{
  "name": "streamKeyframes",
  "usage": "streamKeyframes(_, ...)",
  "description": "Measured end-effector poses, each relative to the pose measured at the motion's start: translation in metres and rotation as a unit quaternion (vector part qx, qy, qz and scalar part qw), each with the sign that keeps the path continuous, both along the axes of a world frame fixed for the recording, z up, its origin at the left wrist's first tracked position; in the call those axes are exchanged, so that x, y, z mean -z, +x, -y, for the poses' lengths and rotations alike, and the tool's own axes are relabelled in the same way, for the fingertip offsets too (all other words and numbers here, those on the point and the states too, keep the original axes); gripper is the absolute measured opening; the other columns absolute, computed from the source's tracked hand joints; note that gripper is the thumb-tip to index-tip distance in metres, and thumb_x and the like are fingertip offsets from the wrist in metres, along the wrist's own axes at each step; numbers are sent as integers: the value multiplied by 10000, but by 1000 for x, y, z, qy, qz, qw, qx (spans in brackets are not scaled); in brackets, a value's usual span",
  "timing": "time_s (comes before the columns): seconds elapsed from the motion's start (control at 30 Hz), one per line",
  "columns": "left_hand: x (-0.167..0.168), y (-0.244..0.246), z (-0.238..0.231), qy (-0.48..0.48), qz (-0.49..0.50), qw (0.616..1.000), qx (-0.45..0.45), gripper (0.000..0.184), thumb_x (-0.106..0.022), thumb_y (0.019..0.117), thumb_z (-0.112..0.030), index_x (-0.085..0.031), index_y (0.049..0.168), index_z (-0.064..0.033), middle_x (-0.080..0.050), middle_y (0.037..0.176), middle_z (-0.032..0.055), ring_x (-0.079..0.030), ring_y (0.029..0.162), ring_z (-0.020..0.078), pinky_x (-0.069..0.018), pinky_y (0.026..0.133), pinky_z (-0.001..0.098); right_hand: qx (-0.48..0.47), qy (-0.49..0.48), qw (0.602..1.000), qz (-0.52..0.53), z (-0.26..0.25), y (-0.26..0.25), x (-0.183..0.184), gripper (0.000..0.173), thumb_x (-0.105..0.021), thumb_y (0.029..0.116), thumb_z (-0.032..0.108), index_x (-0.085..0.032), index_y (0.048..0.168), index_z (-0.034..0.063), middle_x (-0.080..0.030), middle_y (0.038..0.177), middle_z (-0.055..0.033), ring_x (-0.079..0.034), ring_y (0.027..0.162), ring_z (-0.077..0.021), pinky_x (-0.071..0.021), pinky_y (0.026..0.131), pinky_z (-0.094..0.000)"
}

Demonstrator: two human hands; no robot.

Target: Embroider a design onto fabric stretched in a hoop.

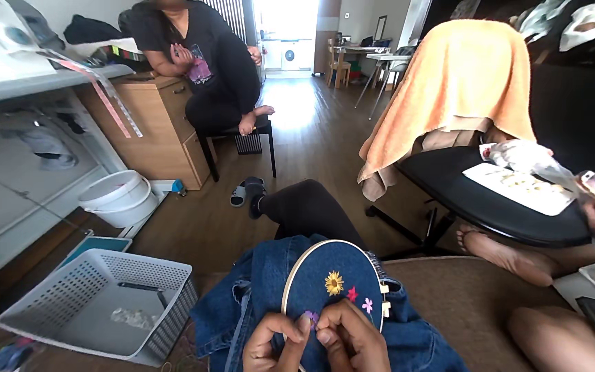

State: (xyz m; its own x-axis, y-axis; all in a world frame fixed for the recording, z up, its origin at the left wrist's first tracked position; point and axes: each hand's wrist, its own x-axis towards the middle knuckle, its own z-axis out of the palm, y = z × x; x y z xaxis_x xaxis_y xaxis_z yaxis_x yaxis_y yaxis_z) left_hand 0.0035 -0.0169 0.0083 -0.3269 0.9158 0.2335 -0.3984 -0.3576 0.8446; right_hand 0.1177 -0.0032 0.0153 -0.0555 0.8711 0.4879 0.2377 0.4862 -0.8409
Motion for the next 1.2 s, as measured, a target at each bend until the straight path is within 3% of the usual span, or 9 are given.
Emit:
streamKeyframes(0.23, -1, 1, 0, 6, -6, 1000, -9, 259, -702, 883, 45, -694, 784, -194, -705, 787, -94, -663, 759, -8, -574, 760, 203, 2, -24, 1000, -20, 1, -1, -3, 15, -647, 893, -36, -651, 901, -48, -628, 831, -87, -567, 649, -31, -493, 584, -155)
streamKeyframes(0.43, 1, -1, -1, 42, -62, 997, -22, 249, -697, 882, 52, -732, 867, -194, -725, 857, -112, -673, 815, -20, -573, 783, 185, -34, -105, 987, -115, -2, 3, -19, 183, -735, 869, -31, -594, 976, 16, -664, 807, 5, -562, 514, -8, -501, 454, -187)
streamKeyframes(0.53, 0, -2, -1, 36, -57, 997, -25, 268, -698, 886, 63, -737, 972, -187, -740, 965, -94, -694, 891, 5, -591, 820, 205, -11, 23, 1000, -1, -1, 14, -20, 206, -752, 917, 116, -630, 1000, -29, -695, 845, -76, -637, 643, -44, -546, 572, -189)
streamKeyframes(0.67, -3, -1, 1, 27, -48, 998, -20, 299, -680, 911, 52, -726, 1084, -188, -736, 1072, -88, -701, 945, 24, -598, 844, 222, 0, 143, 984, 108, 6, 25, -23, 293, -734, 956, 338, -613, 955, 71, -704, 903, -81, -674, 903, -143, -530, 859, -281)
streamKeyframes(0.77, -5, 0, 2, 21, -45, 999, -15, 295, -637, 938, 41, -727, 1091, -195, -737, 1071, -96, -697, 933, 10, -594, 833, 217, -2, 135, 976, 168, 11, 19, -23, 237, -762, 932, 271, -673, 955, 52, -730, 891, -103, -681, 885, -217, -511, 818, -361)
streamKeyframes(0.87, -3, -3, 2, 29, -51, 998, -9, 312, -616, 950, 38, -730, 1120, -199, -729, 1114, -108, -683, 976, 2, -578, 860, 210, -10, 143, 979, 147, 7, 13, -19, 94, -725, 919, 109, -646, 895, 65, -715, 840, -80, -672, 835, -184, -511, 796, -309)
streamKeyframes(1.0, -1, -4, 3, 40, -61, 997, -3, 439, -698, 851, 113, -699, 1192, -163, -710, 1204, -89, -682, 1060, 37, -585, 925, 255, -109, 71, 991, 40, 8, 24, -29, 106, -663, 945, 13, -567, 906, -10, -659, 858, -146, -665, 862, -156, -542, 808, -252)
streamKeyframes(1.1, -1, -5, 2, 41, -73, 997, -2, 475, -713, 829, 130, -694, 1211, -152, -704, 1233, -84, -679, 1086, 46, -582, 943, 260, -158, 20, 986, -42, 3, 35, -34, 91, -622, 983, 15, -560, 917, 11, -640, 884, -95, -682, 844, -112, -593, 788, -273)
streamKeyframes(1.2, -3, -5, 3, 34, -76, 997, -5, 471, -710, 824, 141, -689, 1205, -135, -703, 1234, -83, -675, 1094, 41, -580, 946, 258, -192, -49, 977, -81, -1, 44, -42, 77, -551, 986, -31, -542, 986, 45, -614, 862, -11, -625, 685, -40, -570, 621, -234)
